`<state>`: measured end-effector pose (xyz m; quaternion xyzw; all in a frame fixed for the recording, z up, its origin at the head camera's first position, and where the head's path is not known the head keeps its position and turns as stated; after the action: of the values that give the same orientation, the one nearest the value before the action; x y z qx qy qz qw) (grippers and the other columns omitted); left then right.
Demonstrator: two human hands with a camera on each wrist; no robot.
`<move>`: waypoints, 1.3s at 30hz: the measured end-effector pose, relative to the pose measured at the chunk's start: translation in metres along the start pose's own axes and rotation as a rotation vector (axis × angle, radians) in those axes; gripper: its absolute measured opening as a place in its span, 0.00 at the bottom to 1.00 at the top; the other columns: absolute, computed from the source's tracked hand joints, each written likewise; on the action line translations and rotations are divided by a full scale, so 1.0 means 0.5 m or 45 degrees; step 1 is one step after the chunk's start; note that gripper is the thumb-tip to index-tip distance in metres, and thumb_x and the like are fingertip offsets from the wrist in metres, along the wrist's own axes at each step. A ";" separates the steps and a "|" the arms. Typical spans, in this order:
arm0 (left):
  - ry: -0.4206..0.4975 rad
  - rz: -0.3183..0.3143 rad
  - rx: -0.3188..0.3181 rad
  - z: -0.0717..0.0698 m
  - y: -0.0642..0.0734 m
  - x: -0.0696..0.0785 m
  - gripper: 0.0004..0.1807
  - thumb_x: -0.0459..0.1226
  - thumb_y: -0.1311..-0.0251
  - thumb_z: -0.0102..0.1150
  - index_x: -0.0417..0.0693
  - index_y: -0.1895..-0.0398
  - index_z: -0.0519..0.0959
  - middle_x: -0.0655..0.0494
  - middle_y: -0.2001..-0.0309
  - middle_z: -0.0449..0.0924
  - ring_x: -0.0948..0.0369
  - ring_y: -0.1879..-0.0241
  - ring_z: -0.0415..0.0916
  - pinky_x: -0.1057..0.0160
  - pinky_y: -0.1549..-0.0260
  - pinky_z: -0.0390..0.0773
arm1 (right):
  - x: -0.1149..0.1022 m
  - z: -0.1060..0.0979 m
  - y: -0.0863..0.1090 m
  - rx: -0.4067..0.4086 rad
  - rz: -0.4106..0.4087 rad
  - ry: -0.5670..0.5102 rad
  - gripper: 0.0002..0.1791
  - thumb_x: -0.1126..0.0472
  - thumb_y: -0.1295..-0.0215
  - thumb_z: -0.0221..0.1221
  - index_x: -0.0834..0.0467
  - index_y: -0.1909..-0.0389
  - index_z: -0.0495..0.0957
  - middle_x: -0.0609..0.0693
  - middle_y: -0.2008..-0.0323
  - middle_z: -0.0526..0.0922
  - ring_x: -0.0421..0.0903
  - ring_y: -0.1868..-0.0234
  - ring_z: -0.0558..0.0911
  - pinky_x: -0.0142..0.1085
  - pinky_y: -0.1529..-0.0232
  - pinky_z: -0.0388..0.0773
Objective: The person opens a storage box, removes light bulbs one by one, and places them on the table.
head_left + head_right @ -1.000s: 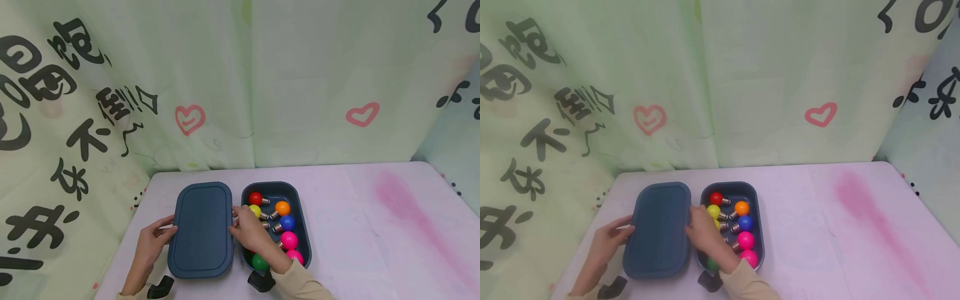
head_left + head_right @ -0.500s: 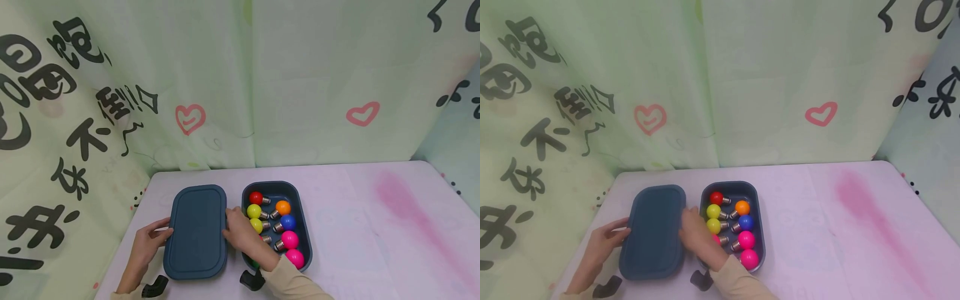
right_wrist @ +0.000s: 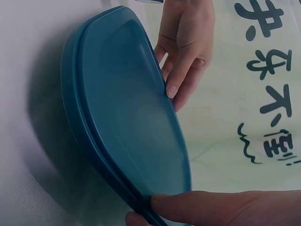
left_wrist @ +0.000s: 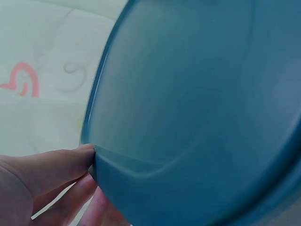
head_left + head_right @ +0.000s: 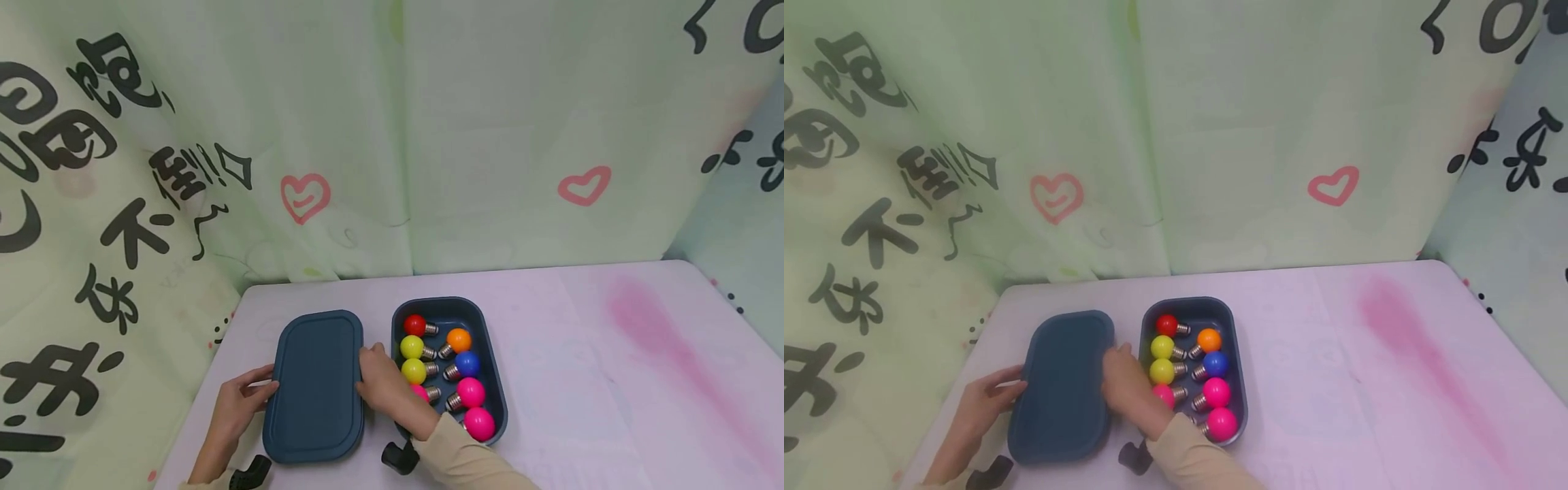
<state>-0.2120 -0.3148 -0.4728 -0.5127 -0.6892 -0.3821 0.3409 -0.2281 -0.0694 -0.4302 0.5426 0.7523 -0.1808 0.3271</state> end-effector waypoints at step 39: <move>-0.391 0.109 0.109 -0.001 -0.006 0.006 0.20 0.33 0.41 0.67 0.33 0.46 0.81 0.38 0.55 0.85 0.46 0.57 0.85 0.62 0.65 0.84 | -0.006 0.060 -0.018 -0.184 0.011 0.186 0.17 0.68 0.42 0.68 0.73 0.54 0.79 0.65 0.59 0.78 0.50 0.70 0.76 0.36 0.69 0.83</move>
<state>-0.2155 -0.3146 -0.4703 -0.5788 -0.7264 -0.2547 0.2693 -0.2270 -0.0937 -0.4505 0.5324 0.7829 -0.0847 0.3106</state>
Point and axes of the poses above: each hand's wrist, its own y-axis away from the middle knuckle, its own z-axis out of the palm, x = y × z, the point moved 10 cm from there along -y, towards the middle knuckle
